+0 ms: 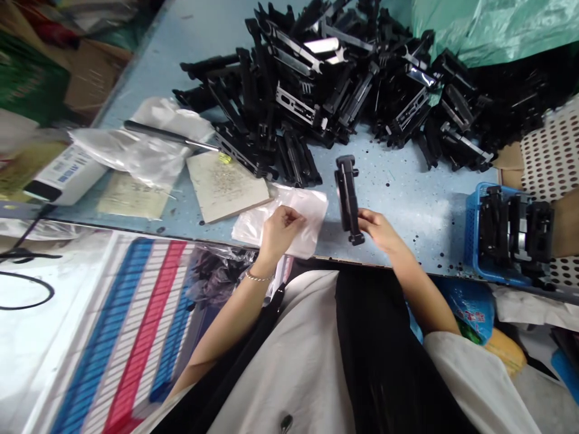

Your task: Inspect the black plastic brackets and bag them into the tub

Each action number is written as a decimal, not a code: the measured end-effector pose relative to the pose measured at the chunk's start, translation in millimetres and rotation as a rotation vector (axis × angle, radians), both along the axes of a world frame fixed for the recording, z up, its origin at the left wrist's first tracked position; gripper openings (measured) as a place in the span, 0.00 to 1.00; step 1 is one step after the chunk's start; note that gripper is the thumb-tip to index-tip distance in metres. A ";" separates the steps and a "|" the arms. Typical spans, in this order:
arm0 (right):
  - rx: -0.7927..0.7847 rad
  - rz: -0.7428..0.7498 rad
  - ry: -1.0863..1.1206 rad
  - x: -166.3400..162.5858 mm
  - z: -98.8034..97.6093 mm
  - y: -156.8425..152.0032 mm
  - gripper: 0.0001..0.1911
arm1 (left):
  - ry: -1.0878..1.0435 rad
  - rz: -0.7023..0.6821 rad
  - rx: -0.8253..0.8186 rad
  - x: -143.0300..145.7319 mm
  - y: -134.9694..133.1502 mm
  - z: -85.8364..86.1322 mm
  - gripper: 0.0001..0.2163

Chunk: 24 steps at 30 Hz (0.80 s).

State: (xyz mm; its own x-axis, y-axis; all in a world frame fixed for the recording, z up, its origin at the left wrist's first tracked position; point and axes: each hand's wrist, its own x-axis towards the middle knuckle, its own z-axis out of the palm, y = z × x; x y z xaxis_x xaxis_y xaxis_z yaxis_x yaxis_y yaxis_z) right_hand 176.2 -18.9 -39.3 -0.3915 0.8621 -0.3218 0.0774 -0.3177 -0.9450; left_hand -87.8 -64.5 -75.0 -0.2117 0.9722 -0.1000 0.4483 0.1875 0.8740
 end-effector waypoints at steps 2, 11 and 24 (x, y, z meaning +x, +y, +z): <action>-0.098 0.000 0.222 -31.9 -6.2 -2.4 0.15 | 0.182 -0.041 0.084 6.2 -0.4 0.0 0.05; -0.318 -0.101 0.505 -80.3 -18.3 5.1 0.15 | -0.202 0.008 -0.085 -12.2 12.3 -4.2 0.02; -0.373 -0.118 0.679 -97.1 -9.9 12.1 0.12 | -0.209 0.144 -0.019 -6.6 2.8 6.5 0.10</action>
State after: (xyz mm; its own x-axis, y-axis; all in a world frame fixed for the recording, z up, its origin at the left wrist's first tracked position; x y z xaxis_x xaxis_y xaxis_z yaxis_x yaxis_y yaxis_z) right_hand 79.1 -6.9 -49.2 -0.5184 0.7925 -0.3212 -0.5336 -0.5933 -0.6027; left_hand -94.4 -61.6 -68.4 -0.3208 0.9310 -0.1744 0.2257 0.2540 0.9405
